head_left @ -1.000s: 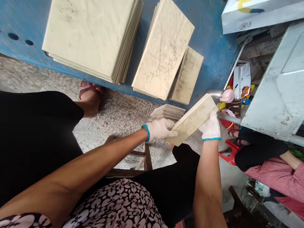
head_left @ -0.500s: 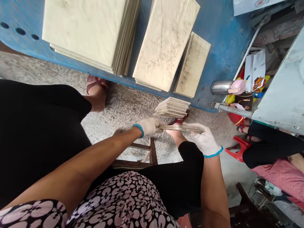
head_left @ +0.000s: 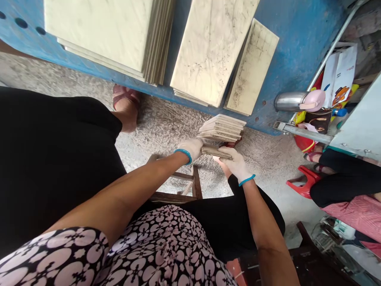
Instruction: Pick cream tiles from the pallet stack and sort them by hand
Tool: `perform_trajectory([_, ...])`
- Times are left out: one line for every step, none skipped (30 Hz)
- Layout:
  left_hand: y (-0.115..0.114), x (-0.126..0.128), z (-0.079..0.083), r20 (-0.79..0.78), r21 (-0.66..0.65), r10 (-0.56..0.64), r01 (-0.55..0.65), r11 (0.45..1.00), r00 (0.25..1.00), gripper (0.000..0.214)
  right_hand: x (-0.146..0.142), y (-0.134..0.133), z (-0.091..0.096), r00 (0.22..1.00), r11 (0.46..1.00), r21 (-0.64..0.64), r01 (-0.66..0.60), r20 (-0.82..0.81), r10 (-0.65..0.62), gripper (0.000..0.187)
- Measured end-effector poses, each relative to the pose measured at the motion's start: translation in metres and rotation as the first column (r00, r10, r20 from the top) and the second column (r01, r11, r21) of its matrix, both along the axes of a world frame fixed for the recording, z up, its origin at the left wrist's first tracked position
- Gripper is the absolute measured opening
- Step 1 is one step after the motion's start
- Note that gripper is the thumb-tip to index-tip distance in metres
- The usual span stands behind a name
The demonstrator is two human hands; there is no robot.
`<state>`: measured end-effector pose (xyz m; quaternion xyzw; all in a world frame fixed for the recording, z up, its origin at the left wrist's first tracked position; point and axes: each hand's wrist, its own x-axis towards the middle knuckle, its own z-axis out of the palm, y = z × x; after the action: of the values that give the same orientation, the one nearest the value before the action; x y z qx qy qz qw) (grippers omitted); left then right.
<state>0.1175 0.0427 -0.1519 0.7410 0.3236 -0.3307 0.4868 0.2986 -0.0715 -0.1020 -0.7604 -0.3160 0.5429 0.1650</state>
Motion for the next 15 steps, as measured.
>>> perform_trajectory([0.0, 0.001, -0.002, -0.005, -0.004, 0.013, -0.013, 1.0, 1.0, 0.04, 0.0, 0.0, -0.002, 0.999, 1.0, -0.008, -0.017, 0.04, 0.017, 0.031])
perform_trajectory([0.001, 0.002, -0.004, -0.007, -0.002, 0.028, -0.028, 1.0, 1.0, 0.04, -0.001, 0.001, -0.003, 0.997, 0.999, -0.017, -0.033, 0.076, 0.034, 0.032])
perform_trajectory([0.001, 0.004, -0.006, -0.008, 0.004, 0.044, -0.044, 0.999, 0.999, 0.04, -0.001, 0.001, -0.004, 0.993, 0.999, -0.024, -0.044, 0.11, 0.047, 0.032])
perform_trajectory([0.001, 0.005, -0.007, -0.009, 0.012, 0.062, -0.062, 0.998, 0.998, 0.039, -0.002, 0.002, -0.004, 0.988, 0.998, -0.029, -0.053, 0.142, 0.057, 0.032])
perform_trajectory([0.001, 0.007, -0.009, -0.015, 0.017, 0.077, -0.077, 0.997, 0.997, 0.039, -0.002, 0.002, -0.004, 0.983, 0.998, -0.031, -0.059, 0.172, 0.063, 0.033])
perform_trajectory([0.001, 0.009, -0.01, -0.021, 0.02, 0.091, -0.09, 0.996, 0.996, 0.039, -0.002, 0.002, -0.004, 0.978, 0.998, -0.032, -0.062, 0.199, 0.067, 0.033])
perform_trajectory([0.001, 0.011, -0.01, -0.03, 0.019, 0.101, -0.101, 0.995, 0.994, 0.039, -0.002, 0.002, -0.004, 0.972, 0.997, -0.034, -0.064, 0.222, 0.07, 0.033])
perform_trajectory([0.001, 0.012, -0.01, -0.042, 0.013, 0.106, -0.105, 0.994, 0.994, 0.039, -0.001, 0.002, -0.005, 0.967, 0.997, -0.04, -0.066, 0.243, 0.073, 0.033])
perform_trajectory([0.001, 0.014, -0.01, -0.056, 0.006, 0.107, -0.107, 0.994, 0.993, 0.04, 0.0, 0.002, -0.005, 0.962, 0.996, -0.051, -0.067, 0.262, 0.078, 0.034])
perform_trajectory([0.001, 0.016, -0.01, -0.069, 0.0, 0.108, -0.108, 0.994, 0.992, 0.04, 0.002, 0.002, -0.005, 0.956, 0.995, -0.069, -0.07, 0.282, 0.086, 0.035])
perform_trajectory([0.002, 0.018, -0.009, -0.083, -0.002, 0.112, -0.112, 0.994, 0.99, 0.041, 0.003, 0.003, -0.006, 0.95, 0.993, -0.091, -0.074, 0.298, 0.098, 0.036])
perform_trajectory([0.002, 0.019, -0.009, -0.094, -0.003, 0.118, -0.118, 0.993, 0.989, 0.042, 0.004, 0.004, -0.006, 0.945, 0.99, -0.116, -0.079, 0.308, 0.111, 0.037])
perform_trajectory([0.003, 0.02, -0.008, -0.103, -0.001, 0.124, -0.125, 0.992, 0.987, 0.044, 0.005, 0.006, -0.006, 0.941, 0.987, -0.14, -0.084, 0.313, 0.125, 0.037])
perform_trajectory([0.005, 0.022, -0.007, -0.112, 0.001, 0.132, -0.132, 0.991, 0.985, 0.046, 0.006, 0.009, -0.006, 0.939, 0.982, -0.164, -0.089, 0.316, 0.137, 0.037])
perform_trajectory([0.007, 0.023, -0.007, -0.117, -0.007, 0.135, -0.136, 0.991, 0.984, 0.048, 0.006, 0.012, -0.006, 0.936, 0.978, -0.188, -0.091, 0.318, 0.148, 0.037])
